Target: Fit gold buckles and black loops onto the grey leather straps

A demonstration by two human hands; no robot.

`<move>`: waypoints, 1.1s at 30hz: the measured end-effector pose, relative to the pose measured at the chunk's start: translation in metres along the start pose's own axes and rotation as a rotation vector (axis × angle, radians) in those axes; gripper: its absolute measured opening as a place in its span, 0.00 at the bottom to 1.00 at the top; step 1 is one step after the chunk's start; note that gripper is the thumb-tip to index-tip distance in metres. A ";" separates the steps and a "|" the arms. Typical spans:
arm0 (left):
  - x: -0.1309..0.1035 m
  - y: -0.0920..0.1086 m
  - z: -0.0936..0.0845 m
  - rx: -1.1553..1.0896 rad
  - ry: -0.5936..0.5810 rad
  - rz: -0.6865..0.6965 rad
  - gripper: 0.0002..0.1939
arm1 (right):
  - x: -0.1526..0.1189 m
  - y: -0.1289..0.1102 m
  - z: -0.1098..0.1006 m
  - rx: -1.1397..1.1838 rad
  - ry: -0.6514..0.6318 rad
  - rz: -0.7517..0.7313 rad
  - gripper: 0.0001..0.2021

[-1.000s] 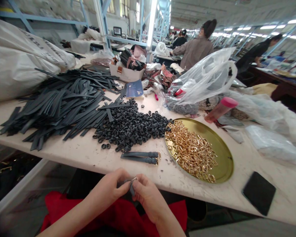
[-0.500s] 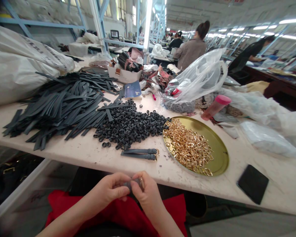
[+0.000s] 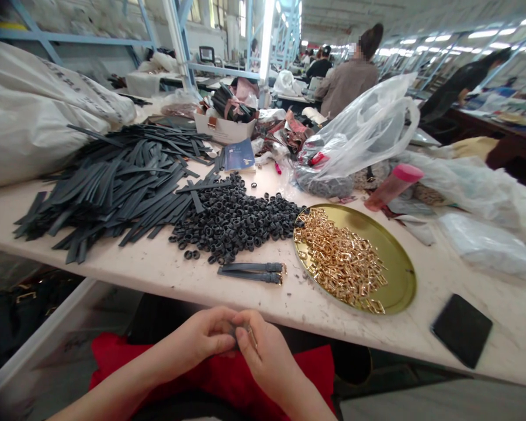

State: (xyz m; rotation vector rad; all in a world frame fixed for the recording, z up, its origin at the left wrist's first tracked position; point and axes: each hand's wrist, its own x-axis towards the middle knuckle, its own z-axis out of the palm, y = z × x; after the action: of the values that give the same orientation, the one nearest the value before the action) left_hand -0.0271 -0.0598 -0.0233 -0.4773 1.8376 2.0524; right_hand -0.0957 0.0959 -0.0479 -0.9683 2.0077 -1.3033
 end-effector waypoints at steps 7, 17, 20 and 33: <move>0.009 0.001 -0.010 0.062 -0.100 0.008 0.20 | 0.003 0.004 -0.004 -0.009 0.037 -0.001 0.13; 0.027 0.027 -0.012 0.095 -0.089 0.027 0.23 | 0.023 0.003 -0.029 -0.001 0.034 0.009 0.15; 0.035 0.031 -0.011 0.112 -0.059 0.047 0.24 | 0.029 0.003 -0.034 -0.012 0.030 -0.004 0.15; 0.049 0.038 -0.020 0.105 -0.030 0.040 0.20 | 0.048 0.000 -0.052 -0.105 -0.096 0.025 0.17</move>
State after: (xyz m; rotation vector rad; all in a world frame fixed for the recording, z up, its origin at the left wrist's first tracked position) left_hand -0.0874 -0.0821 -0.0146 -0.3823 1.9399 1.9654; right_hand -0.1640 0.0843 -0.0315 -1.0302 2.0250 -1.1258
